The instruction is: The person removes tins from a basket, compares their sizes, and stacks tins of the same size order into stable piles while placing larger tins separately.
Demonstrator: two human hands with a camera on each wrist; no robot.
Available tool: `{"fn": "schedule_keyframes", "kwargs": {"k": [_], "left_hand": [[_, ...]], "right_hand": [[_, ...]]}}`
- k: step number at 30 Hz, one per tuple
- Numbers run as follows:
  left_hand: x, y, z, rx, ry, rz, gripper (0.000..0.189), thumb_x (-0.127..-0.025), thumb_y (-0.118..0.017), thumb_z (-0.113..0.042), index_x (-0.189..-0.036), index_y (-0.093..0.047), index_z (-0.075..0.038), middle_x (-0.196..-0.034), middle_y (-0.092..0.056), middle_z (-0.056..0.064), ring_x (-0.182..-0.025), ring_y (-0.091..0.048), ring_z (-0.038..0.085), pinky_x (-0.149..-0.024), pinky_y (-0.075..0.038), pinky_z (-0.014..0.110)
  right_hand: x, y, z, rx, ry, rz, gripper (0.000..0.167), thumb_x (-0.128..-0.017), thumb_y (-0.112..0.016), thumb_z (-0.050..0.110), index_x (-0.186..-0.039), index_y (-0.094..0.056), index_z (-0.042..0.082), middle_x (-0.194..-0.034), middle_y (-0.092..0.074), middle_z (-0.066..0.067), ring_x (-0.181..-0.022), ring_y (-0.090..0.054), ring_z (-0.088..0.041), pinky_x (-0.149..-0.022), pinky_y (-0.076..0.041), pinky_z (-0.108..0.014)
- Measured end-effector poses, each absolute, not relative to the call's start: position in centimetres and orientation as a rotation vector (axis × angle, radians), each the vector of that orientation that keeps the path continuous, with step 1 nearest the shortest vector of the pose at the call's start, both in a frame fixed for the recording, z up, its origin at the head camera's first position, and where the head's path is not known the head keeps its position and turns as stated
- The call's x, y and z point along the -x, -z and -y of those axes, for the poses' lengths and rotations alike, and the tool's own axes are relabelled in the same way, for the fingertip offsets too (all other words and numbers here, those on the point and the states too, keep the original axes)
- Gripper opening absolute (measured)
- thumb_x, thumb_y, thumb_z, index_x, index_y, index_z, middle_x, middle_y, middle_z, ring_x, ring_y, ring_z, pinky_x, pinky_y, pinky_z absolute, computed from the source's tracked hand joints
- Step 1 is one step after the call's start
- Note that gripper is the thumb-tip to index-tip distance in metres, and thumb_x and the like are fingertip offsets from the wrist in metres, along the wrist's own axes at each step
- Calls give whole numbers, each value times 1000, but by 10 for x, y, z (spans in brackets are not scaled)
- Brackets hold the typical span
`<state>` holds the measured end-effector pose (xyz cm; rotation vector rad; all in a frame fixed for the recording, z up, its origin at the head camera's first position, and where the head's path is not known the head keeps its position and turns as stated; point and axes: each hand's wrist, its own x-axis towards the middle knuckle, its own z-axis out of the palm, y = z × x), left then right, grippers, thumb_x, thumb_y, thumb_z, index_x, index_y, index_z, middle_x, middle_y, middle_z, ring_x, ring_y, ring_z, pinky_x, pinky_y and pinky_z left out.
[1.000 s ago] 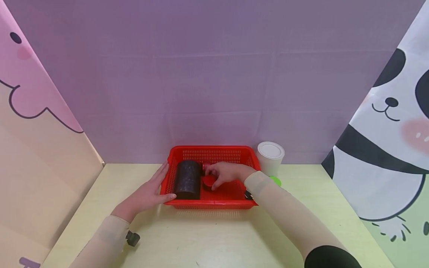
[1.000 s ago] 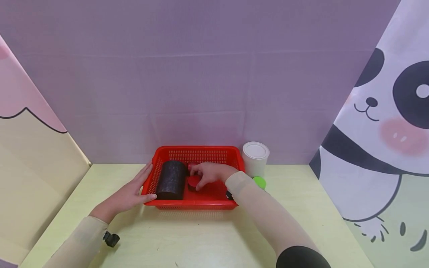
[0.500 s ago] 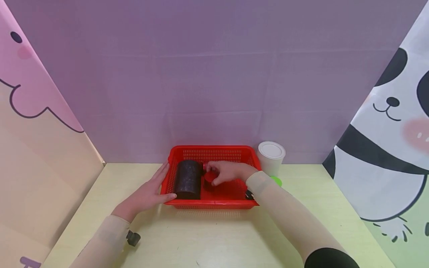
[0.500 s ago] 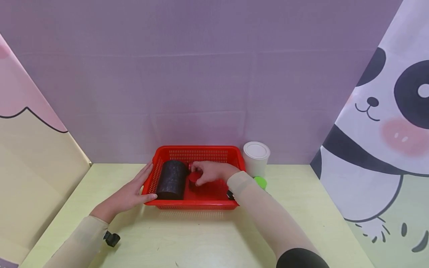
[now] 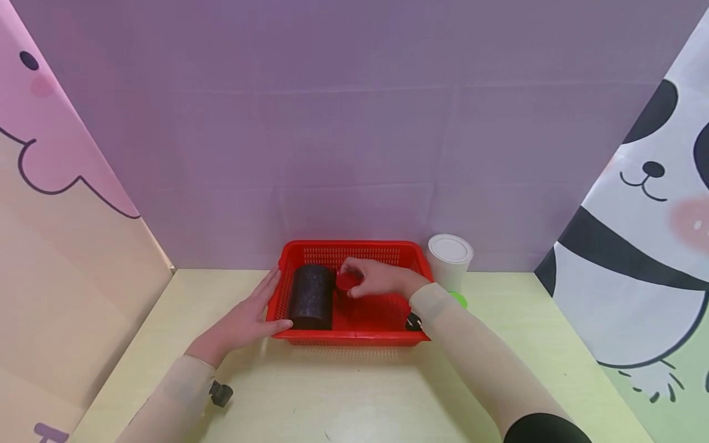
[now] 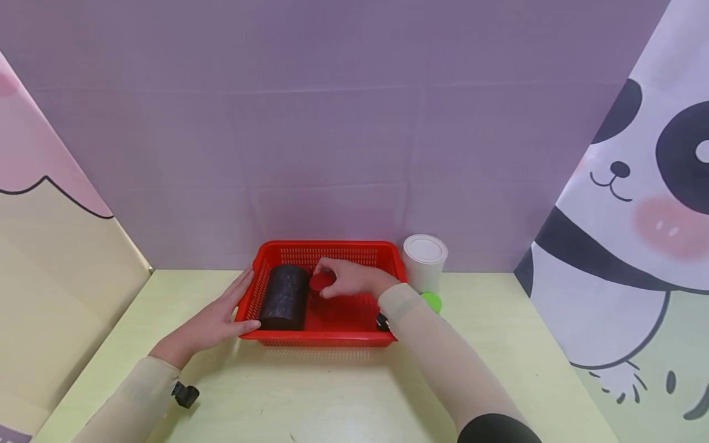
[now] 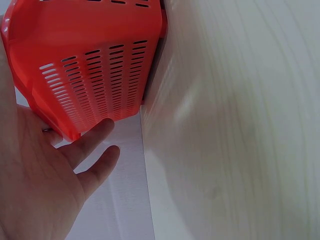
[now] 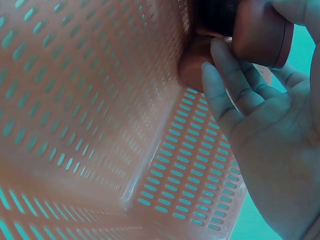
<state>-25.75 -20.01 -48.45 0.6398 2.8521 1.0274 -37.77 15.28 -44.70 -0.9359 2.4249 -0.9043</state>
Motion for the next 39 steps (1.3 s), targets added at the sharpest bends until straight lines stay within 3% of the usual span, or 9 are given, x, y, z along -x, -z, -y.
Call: {"fn": "schedule_keyframes", "kwargs": {"k": [10,26,34,39], "left_hand": [[257,485,201,-644,-1030,-2850,123,-92,-78,-65,-180,-5,-18,-187,-3,3,-169,-17,38,-117,-48,66],[254,481,200,-639,-1060,-2838,124,-92,-78,-67,-180,-5,-22,-187,-3,0,-168,-21,37,-116,-50,66],[257,484,199,-636,-1036,-2849,124,-91,-78,-68,-180,-5,-22,-187,-4,-1,-168,-22,37,-113,-53,64],[258,485,198,-646,-1039,-2842,124,-91,-78,-68,-180,-5,-22,-187,-3,-1,-168,-21,37,-114,-52,64]], "right_hand": [[375,439,-154,967,1019,-2431,65,-83,-93,25,-138,-60,24,-133,-66,3,-123,-62,-23,-96,-63,-40],[378,432,-163,941,1196,-2518,56,-89,-89,28,-137,-61,30,-125,-67,0,-111,-64,-28,-87,-64,-41],[376,421,-169,938,1264,-2515,49,-97,-82,20,-141,-62,27,-127,-67,-2,-115,-62,-29,-92,-62,-42],[371,409,-179,934,1255,-2537,43,-100,-79,25,-140,-63,29,-126,-68,-1,-114,-63,-27,-93,-60,-43]]}}
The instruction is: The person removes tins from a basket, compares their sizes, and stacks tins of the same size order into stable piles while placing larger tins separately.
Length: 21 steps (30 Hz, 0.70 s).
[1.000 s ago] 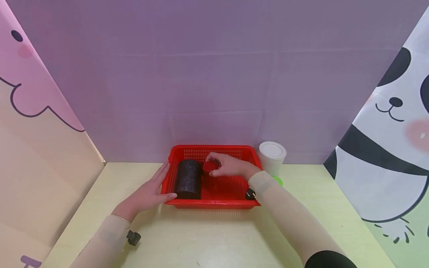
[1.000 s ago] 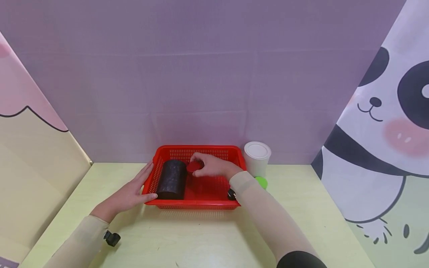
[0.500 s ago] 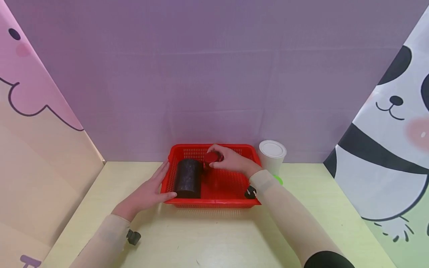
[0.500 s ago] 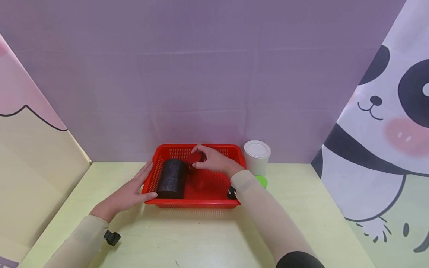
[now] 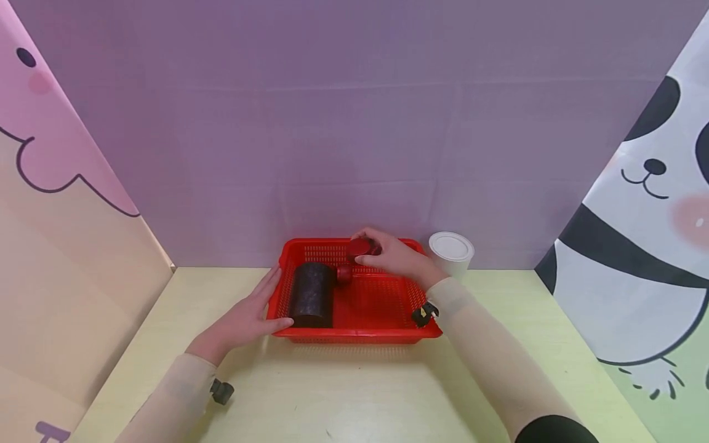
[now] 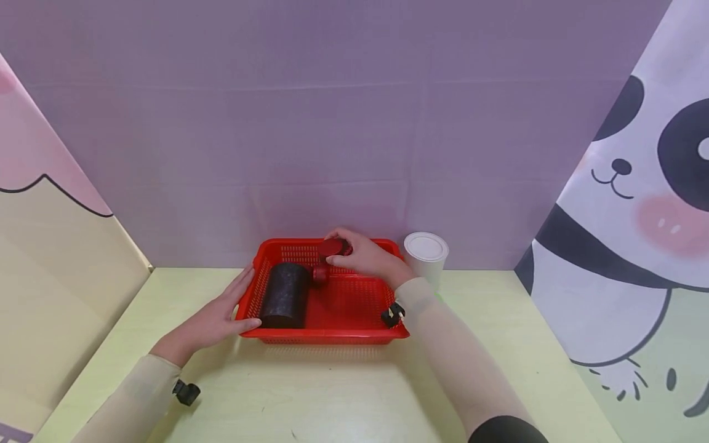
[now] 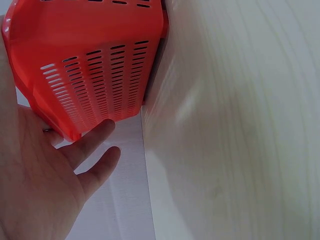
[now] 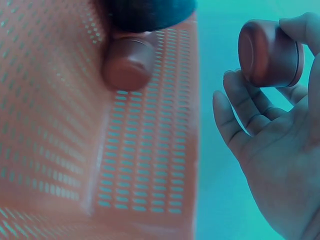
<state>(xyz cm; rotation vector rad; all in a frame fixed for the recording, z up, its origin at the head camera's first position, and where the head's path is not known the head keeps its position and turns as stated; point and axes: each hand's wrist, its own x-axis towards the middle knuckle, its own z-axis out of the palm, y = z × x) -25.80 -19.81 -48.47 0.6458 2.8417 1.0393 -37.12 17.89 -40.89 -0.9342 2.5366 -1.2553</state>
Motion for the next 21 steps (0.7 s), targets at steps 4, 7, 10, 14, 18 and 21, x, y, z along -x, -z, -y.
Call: {"fn": "schedule_keyframes", "kwargs": {"k": [4,7,10,14,18,21], "left_hand": [[258,484,198,-645,-1032,-2845,124,-91,-78,-69,-180,-5,-22,-187,-3,0,-167,-22,38,-114,-51,65],[258,484,198,-637,-1028,-2848,124,-91,-78,-69,-180,-5,-23,-187,-4,0,-167,-24,39,-113,-52,66],[258,484,198,-634,-1024,-2851,123,-91,-78,-68,-180,-5,-24,-187,-5,0,-166,-25,39,-112,-53,66],[258,483,199,-637,-1020,-2857,122,-92,-77,-68,-180,-6,-22,-187,-5,0,-166,-25,40,-114,-52,66],[257,484,201,-639,-1011,-2864,122,-93,-76,-68,-180,-6,-21,-187,-5,1,-166,-26,40,-114,-51,66],[257,484,202,-638,-1009,-2868,122,-93,-76,-68,-180,-5,-22,-187,-5,2,-166,-25,40,-113,-52,66]], "right_hand": [[366,395,-192,922,1275,-2544,43,-102,-79,26,-141,-63,28,-125,-69,-3,-113,-65,-28,-94,-58,-46],[359,386,-203,931,1294,-2538,43,-102,-80,24,-142,-63,23,-124,-70,-5,-111,-65,-30,-94,-58,-45],[350,379,-215,936,1307,-2555,43,-103,-80,22,-142,-63,18,-122,-70,-7,-110,-65,-30,-94,-57,-44],[344,380,-232,917,1299,-2617,42,-103,-79,22,-141,-63,16,-121,-70,-7,-110,-65,-27,-94,-58,-43],[341,387,-246,889,1278,-2684,42,-103,-80,22,-140,-65,13,-121,-70,-8,-108,-66,-27,-94,-58,-44],[337,392,-255,860,1284,-2717,43,-102,-81,21,-141,-65,11,-122,-70,-9,-106,-66,-27,-93,-59,-41]]}}
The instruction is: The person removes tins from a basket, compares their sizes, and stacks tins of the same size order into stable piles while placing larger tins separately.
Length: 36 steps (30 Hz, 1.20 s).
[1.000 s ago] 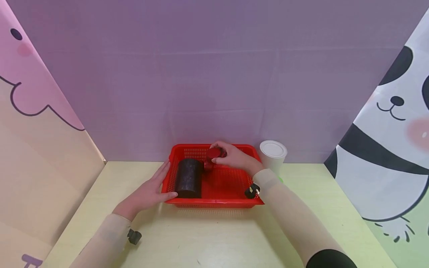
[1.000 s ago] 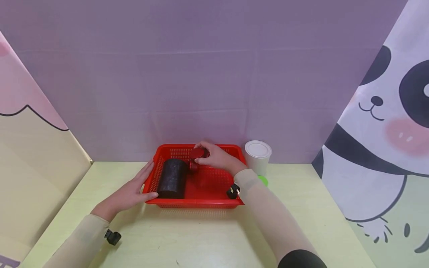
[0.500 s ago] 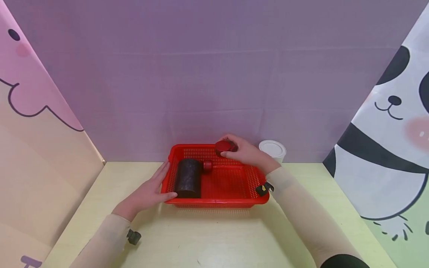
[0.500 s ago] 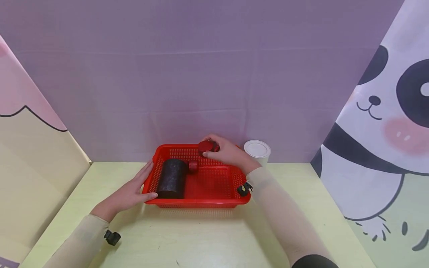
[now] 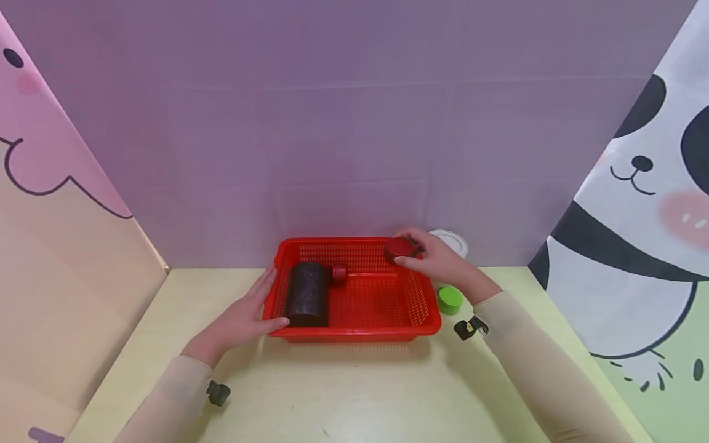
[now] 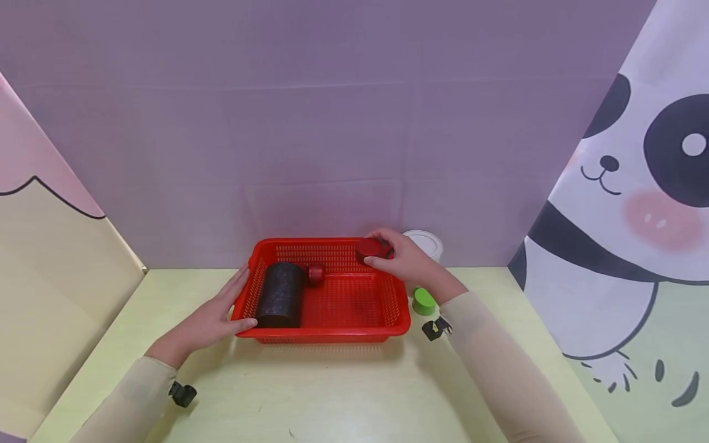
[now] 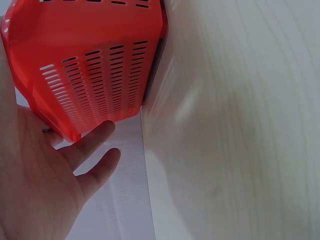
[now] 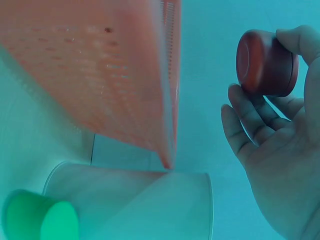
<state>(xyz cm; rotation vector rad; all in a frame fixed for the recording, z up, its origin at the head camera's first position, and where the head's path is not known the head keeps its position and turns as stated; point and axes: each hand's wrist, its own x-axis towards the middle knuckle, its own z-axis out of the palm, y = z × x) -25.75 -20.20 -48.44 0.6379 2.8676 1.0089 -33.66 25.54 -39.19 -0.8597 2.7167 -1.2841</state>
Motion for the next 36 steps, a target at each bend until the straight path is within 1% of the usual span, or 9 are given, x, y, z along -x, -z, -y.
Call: {"fn": "schedule_keyframes", "kwargs": {"k": [7,9,14,20,25,28,30,34,36], "left_hand": [[257,483,202,-636,-1012,-2862,123,-92,-76,-69,-180,-4,-23,-187,-5,2,-167,-22,39,-113,-52,66],[258,482,202,-635,-1014,-2861,123,-92,-76,-69,-180,-4,-23,-187,-4,2,-167,-22,39,-113,-52,66],[260,484,203,-632,-1036,-2862,123,-92,-78,-68,-180,-5,-23,-187,-5,1,-168,-21,38,-114,-51,66],[258,488,204,-625,-1056,-2840,124,-91,-79,-67,-180,-5,-23,-187,-5,2,-168,-19,38,-113,-52,66],[256,488,202,-631,-1058,-2849,122,-92,-78,-68,-180,-6,-22,-187,-5,1,-168,-20,38,-114,-51,66],[256,488,202,-648,-1051,-2857,121,-94,-77,-68,-180,-6,-21,-187,-5,1,-168,-19,38,-117,-48,66],[256,488,202,-655,-1042,-2863,121,-94,-76,-68,-180,-6,-20,-187,-4,1,-168,-20,38,-118,-47,66],[257,488,203,-655,-1030,-2870,121,-94,-75,-69,-180,-6,-20,-187,-5,1,-168,-22,38,-117,-48,65],[258,488,203,-649,-1026,-2872,121,-94,-76,-69,-180,-7,-21,-187,-5,1,-167,-22,39,-116,-49,65]], "right_hand": [[324,397,-271,812,1388,-2783,45,-99,-83,11,-142,-68,7,-127,-69,-11,-100,-66,-31,-86,-57,-30],[321,398,-275,813,1404,-2822,44,-100,-82,11,-142,-69,6,-127,-69,-11,-104,-64,-28,-86,-57,-25],[313,403,-288,788,1450,-2871,48,-99,-83,14,-144,-69,5,-133,-68,-11,-115,-64,-29,-91,-57,-21],[303,414,-304,578,1480,-2880,56,-100,-85,26,-151,-65,12,-137,-67,-10,-118,-66,-34,-89,-60,-26],[293,419,-312,439,1478,-2953,63,-102,-84,34,-157,-61,14,-135,-71,-13,-122,-68,-36,-98,-58,-42],[288,421,-318,409,1499,-2973,63,-102,-83,34,-158,-60,14,-135,-73,-14,-124,-68,-37,-101,-56,-45],[284,423,-321,406,1502,-2991,63,-102,-83,34,-158,-60,14,-136,-73,-15,-124,-67,-37,-100,-57,-38],[281,430,-329,431,1528,-3022,60,-102,-83,28,-156,-61,11,-136,-72,-16,-122,-68,-36,-92,-55,-17],[280,435,-332,440,1550,-3037,58,-102,-83,23,-154,-62,8,-134,-72,-17,-120,-69,-35,-89,-53,-11]]}}
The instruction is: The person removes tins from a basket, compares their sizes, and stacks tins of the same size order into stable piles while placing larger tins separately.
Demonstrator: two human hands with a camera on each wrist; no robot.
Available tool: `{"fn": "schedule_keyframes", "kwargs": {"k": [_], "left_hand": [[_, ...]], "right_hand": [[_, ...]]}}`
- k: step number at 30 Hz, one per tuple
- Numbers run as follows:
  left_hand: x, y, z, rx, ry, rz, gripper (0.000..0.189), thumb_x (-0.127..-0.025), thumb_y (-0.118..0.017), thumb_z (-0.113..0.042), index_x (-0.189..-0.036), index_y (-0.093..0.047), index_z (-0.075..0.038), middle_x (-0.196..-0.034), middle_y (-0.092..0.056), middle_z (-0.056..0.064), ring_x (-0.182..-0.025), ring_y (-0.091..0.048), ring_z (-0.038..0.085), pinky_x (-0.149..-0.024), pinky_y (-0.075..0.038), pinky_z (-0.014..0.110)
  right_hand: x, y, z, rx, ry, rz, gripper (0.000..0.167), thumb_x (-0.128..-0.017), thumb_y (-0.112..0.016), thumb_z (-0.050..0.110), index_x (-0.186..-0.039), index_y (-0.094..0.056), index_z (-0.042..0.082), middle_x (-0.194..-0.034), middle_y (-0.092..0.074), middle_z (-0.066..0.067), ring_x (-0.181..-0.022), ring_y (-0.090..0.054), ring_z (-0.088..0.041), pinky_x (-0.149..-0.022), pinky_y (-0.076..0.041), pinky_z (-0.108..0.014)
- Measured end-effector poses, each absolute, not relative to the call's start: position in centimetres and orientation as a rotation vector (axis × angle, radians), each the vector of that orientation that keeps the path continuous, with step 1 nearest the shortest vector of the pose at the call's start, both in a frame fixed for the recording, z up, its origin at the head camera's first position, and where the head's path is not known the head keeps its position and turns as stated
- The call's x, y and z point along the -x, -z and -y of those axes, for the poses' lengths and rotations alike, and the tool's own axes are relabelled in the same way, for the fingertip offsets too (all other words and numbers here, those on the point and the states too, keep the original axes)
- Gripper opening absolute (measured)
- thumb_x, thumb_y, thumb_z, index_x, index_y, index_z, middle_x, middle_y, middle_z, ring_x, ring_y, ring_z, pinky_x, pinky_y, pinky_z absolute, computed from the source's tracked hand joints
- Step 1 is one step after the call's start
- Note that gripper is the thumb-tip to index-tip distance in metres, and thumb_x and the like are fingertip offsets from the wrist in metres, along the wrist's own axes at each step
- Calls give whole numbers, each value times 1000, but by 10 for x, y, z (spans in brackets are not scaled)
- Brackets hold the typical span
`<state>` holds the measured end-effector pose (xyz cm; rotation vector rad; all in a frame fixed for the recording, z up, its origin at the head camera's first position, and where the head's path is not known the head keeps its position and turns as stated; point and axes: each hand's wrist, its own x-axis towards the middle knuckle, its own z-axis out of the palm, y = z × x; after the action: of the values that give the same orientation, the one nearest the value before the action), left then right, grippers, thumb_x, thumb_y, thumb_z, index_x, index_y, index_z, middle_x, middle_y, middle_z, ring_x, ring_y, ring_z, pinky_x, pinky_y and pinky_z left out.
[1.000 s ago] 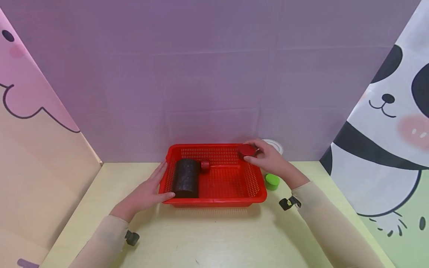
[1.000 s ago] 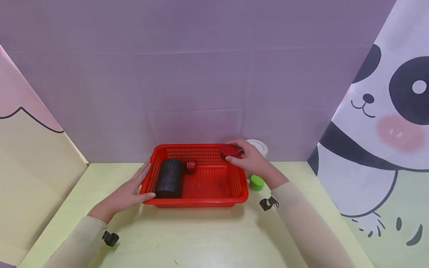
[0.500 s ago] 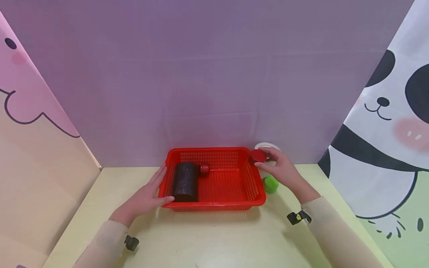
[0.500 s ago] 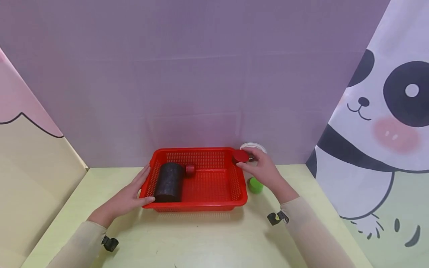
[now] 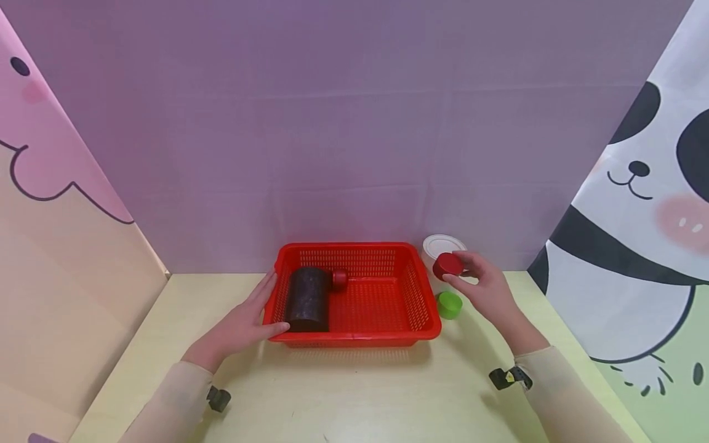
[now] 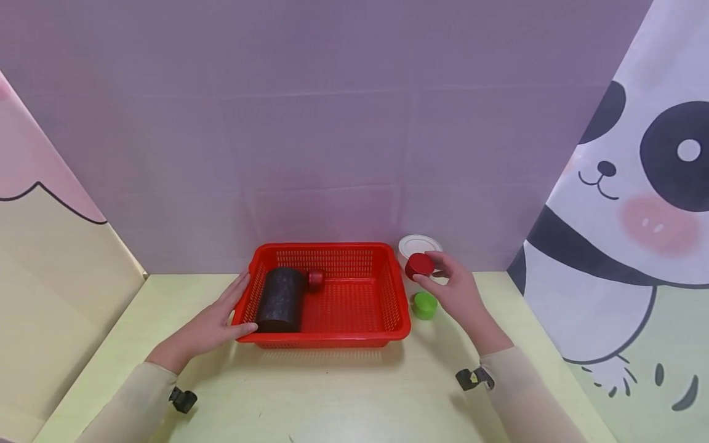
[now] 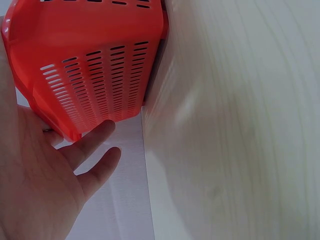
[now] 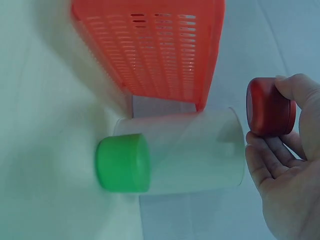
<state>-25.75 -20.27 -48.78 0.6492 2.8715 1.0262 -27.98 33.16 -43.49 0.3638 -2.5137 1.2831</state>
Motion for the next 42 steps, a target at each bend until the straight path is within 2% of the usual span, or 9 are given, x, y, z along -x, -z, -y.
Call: {"fn": "schedule_keyframes", "kwargs": {"k": [6,12,14,18,20,26,32,40,42], "left_hand": [[256,484,202,-641,-1034,-2862,121,-93,-76,-69,-180,-7,-21,-187,-5,0,-168,-22,38,-117,-49,65],[255,482,201,-623,-1040,-2848,122,-93,-77,-68,-180,-6,-21,-187,-4,1,-168,-21,38,-115,-51,65],[255,483,201,-612,-1041,-2841,123,-92,-78,-68,-180,-5,-22,-187,-4,1,-168,-21,39,-113,-52,65],[257,484,200,-615,-1025,-2847,123,-92,-78,-68,-180,-4,-23,-187,-4,1,-168,-21,38,-113,-53,65],[258,483,200,-620,-1021,-2853,123,-92,-79,-67,-180,-4,-23,-187,-4,0,-168,-21,38,-113,-52,65],[258,481,201,-623,-1031,-2845,123,-93,-79,-65,-180,-4,-21,-187,-1,0,-169,-18,37,-116,-49,65],[257,482,201,-615,-1041,-2834,124,-92,-79,-67,-180,-3,-23,-187,-1,-1,-168,-18,36,-115,-51,65],[258,480,201,-615,-1029,-2840,125,-92,-79,-67,-180,-2,-23,-187,-2,2,-168,-19,39,-114,-51,65],[258,480,201,-613,-1031,-2838,125,-92,-79,-66,-180,-2,-22,-187,-2,1,-168,-19,38,-115,-51,65]], "right_hand": [[272,448,-341,-331,-1283,2477,56,-101,-84,15,-151,-63,2,-133,-71,-20,-116,-68,-27,-89,-53,-9],[270,467,-352,-321,-1246,2448,54,-100,-84,12,-148,-64,-1,-132,-71,-19,-113,-63,-6,-92,-54,-12],[268,474,-355,-297,-1226,2465,55,-100,-84,13,-148,-62,-2,-134,-69,-20,-115,-64,-10,-94,-55,-14],[264,482,-356,-238,-1220,2518,57,-103,-82,17,-150,-59,-3,-138,-66,-22,-122,-65,-34,-96,-56,-17],[265,484,-357,-224,-1231,2531,58,-103,-81,18,-152,-58,-4,-140,-65,-23,-124,-64,-39,-96,-54,-16],[270,496,-356,-202,-1267,2553,61,-103,-82,18,-153,-56,-7,-143,-64,-28,-127,-64,-44,-91,-47,-5],[272,504,-355,-152,-1291,2597,66,-104,-82,23,-156,-54,-6,-148,-62,-28,-132,-62,-45,-90,-43,-3],[276,509,-354,-135,-1259,2621,66,-104,-80,28,-156,-55,-4,-148,-62,-26,-132,-62,-44,-101,-54,-26],[278,512,-354,-130,-1253,2623,66,-104,-81,28,-156,-55,-4,-148,-63,-25,-132,-62,-43,-102,-55,-28]]}}
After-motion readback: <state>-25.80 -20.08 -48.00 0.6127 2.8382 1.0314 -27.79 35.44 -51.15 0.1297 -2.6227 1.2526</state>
